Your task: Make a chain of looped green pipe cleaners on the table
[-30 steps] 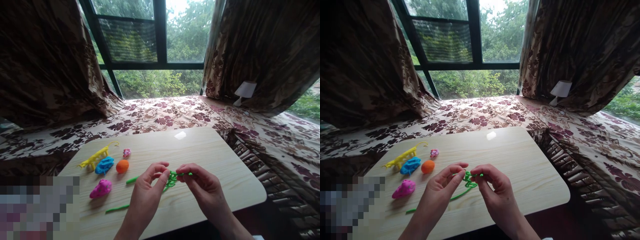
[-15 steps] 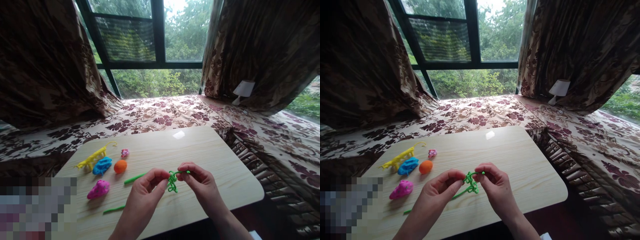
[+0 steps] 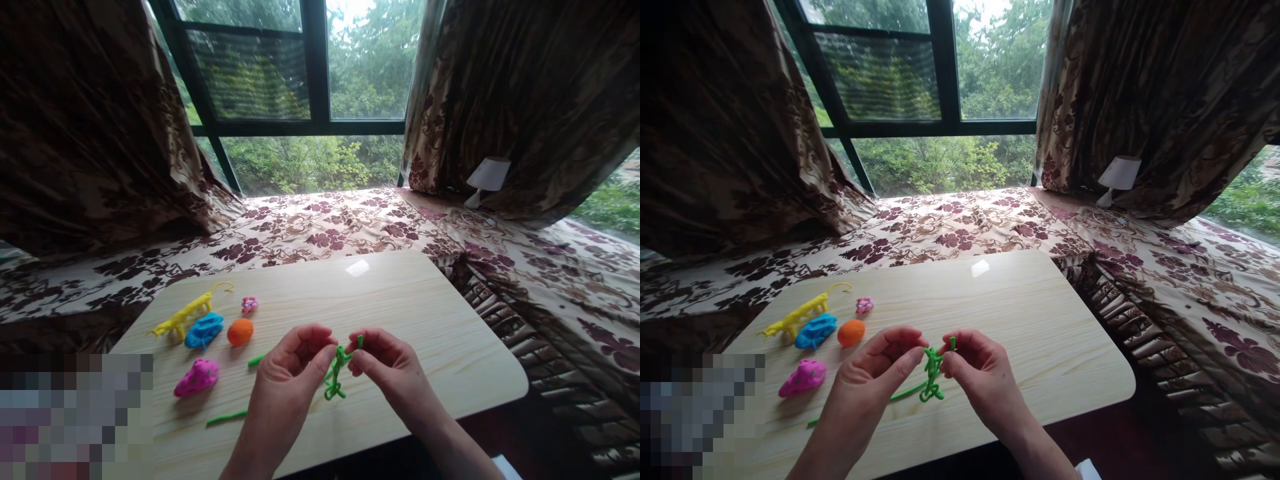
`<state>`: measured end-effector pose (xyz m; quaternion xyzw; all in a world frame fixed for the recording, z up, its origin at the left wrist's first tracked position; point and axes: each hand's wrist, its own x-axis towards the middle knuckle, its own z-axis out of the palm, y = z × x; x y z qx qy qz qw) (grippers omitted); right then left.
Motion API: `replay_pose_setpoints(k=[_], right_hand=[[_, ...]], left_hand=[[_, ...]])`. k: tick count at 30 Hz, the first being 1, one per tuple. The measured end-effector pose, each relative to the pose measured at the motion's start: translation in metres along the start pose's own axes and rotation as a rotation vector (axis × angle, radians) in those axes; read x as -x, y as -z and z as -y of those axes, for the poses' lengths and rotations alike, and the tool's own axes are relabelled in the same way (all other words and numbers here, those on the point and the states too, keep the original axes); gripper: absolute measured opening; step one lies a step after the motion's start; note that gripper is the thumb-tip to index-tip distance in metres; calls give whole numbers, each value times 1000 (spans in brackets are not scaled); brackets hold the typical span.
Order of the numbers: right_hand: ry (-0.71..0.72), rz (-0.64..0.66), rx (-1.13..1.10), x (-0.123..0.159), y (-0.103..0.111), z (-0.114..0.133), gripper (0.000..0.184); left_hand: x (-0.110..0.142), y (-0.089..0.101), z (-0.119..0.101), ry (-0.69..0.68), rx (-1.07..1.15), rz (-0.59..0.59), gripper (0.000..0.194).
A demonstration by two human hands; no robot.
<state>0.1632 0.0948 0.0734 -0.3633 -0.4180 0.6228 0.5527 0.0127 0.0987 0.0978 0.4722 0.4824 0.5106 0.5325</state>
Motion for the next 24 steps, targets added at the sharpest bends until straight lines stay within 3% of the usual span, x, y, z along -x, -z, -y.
replay_pose_setpoints(k=[8, 15, 19, 24], right_hand=[[-18, 46, 90, -1, -2, 0, 10], [73, 59, 276, 4, -5, 3, 16], [137, 100, 422, 5, -9, 3, 11], [102, 101, 423, 3, -10, 0, 11]], left_hand=[[0, -1, 4, 86, 212, -14, 21], [0, 1, 10, 32, 16, -102, 22], [1, -4, 6, 62, 140, -113, 25], [3, -8, 5, 98, 251, -90, 21]])
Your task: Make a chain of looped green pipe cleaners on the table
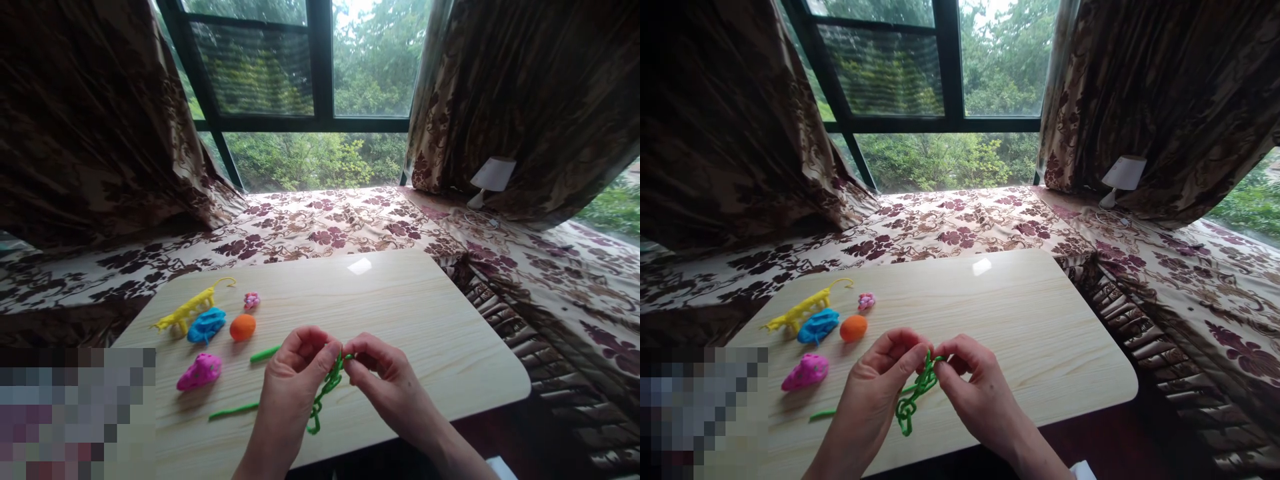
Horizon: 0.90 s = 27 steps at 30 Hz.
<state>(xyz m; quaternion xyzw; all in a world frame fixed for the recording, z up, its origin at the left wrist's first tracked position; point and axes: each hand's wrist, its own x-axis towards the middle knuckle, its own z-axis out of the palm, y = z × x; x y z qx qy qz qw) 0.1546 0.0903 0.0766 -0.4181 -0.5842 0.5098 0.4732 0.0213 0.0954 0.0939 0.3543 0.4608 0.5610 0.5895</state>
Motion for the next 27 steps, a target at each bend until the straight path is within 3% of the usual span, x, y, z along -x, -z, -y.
replay_pose_setpoints(k=[14, 21, 27], right_hand=[[-30, 18, -13, 2, 1, -6, 12], [-69, -107, -250, -1, 5, -12, 23], [-46, -134, -58, -3, 8, -7, 17]], left_hand=[[-3, 6, 13, -74, -236, 49, 18], [-2, 11, 7, -57, -243, 5, 15], [0, 17, 10, -54, -363, 79, 14]])
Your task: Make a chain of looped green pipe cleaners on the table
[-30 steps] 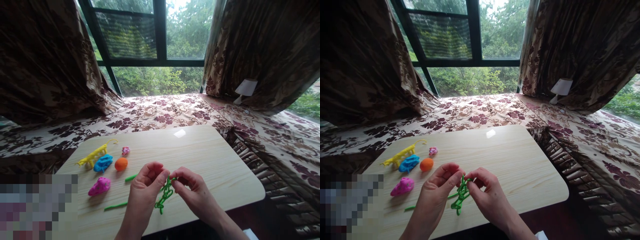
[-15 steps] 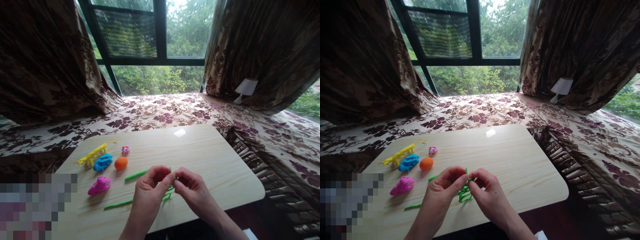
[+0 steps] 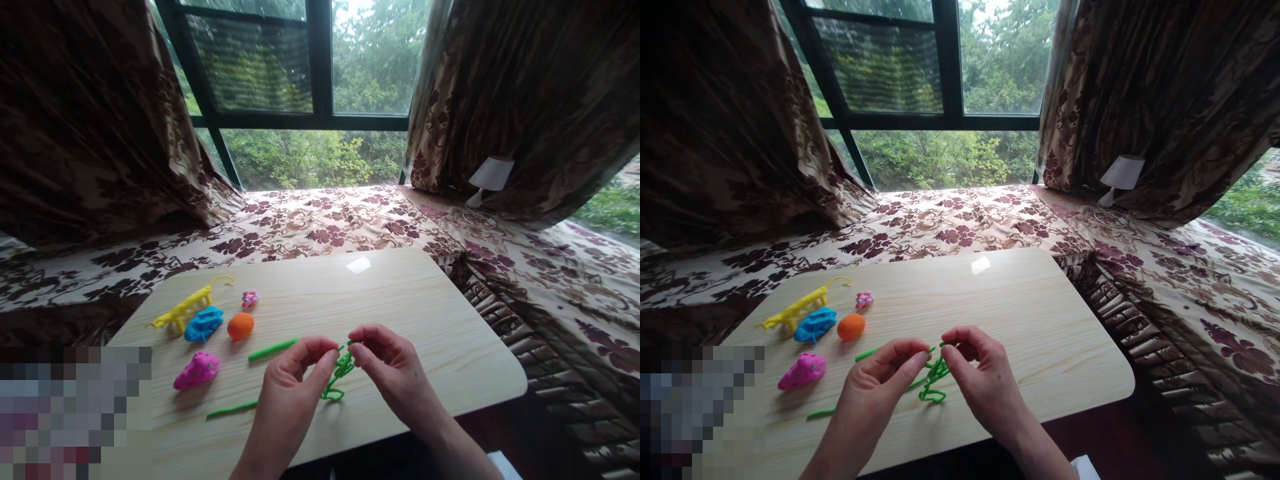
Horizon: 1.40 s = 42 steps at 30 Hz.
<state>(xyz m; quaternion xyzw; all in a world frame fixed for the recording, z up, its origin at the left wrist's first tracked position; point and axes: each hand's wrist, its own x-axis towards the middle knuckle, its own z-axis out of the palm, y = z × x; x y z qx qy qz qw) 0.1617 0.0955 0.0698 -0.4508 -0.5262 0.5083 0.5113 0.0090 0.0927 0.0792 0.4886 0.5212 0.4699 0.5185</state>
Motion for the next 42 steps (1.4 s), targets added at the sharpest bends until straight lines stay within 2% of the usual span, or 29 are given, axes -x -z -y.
replay_pose_setpoints(k=[3, 7, 10, 14, 18, 28, 32, 37, 42], right_hand=[[45, -21, 59, 0, 0, 2, 19], [154, 14, 151, 0, 0, 8, 12], [204, 46, 219, -1, 0, 13, 16], [200, 80, 288, 1, 0, 13, 20], [210, 48, 305, 2, 0, 10, 18], [240, 97, 317, 4, 1, 17, 22], [244, 112, 358, 3, 3, 18, 17], [284, 71, 444, 3, 2, 13, 12], [326, 30, 479, 3, 0, 9, 15]], left_hand=[[0, -1, 1, -13, -48, 15, 14], [0, -2, 2, -23, -79, 39, 15], [1, -2, 2, -33, -92, 45, 14], [1, -2, -1, -45, -109, 53, 13], [0, -2, -3, -44, -137, 70, 14], [1, -3, -3, -64, -156, 22, 11], [1, -4, -3, -78, -149, 7, 11], [1, -5, -4, -88, -163, 5, 11], [2, -6, -4, -83, -161, 21, 10]])
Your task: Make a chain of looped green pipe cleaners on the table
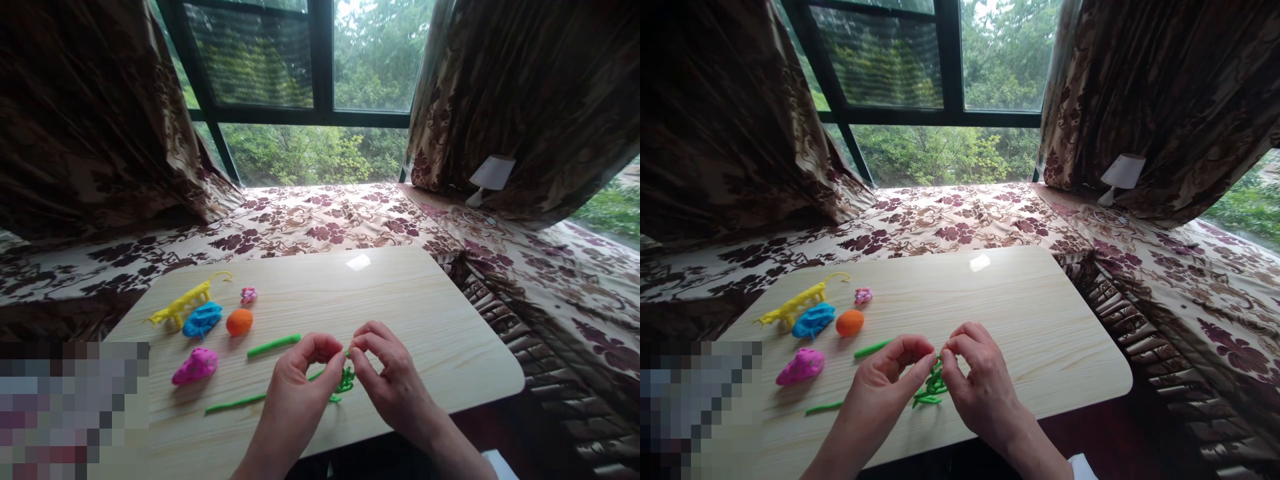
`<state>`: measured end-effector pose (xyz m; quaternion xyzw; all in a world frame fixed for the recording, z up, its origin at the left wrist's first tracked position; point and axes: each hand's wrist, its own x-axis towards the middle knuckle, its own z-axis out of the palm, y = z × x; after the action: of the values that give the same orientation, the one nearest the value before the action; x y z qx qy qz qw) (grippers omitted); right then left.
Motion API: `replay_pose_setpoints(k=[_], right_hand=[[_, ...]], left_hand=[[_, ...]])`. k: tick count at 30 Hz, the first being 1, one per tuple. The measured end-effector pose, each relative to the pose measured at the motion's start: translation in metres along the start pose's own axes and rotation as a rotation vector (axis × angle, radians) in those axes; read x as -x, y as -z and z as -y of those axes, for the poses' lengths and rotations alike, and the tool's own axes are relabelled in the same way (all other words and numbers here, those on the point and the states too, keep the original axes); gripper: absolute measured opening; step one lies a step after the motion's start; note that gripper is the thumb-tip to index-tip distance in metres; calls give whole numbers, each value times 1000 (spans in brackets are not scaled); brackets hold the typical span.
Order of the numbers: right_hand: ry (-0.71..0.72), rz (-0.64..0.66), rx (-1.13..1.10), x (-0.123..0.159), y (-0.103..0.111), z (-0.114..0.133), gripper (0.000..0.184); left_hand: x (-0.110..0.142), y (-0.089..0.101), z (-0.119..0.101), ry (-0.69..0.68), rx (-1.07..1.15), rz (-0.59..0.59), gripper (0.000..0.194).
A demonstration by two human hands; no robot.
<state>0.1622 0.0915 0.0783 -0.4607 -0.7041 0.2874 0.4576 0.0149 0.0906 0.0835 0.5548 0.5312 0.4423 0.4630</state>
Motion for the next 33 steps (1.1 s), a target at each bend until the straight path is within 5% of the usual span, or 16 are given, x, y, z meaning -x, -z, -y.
replay_pose_setpoints(k=[14, 22, 33], right_hand=[[-176, 34, -193, -1, 8, -5, 10], [-129, 21, -201, -1, 8, -1, 9], [-96, 66, -179, 0, 11, 3, 6]], left_hand=[[-1, 2, 2, 44, 84, 10, 20], [-1, 3, -11, -90, -180, 114, 16], [-2, 3, -12, -116, -157, 115, 17]])
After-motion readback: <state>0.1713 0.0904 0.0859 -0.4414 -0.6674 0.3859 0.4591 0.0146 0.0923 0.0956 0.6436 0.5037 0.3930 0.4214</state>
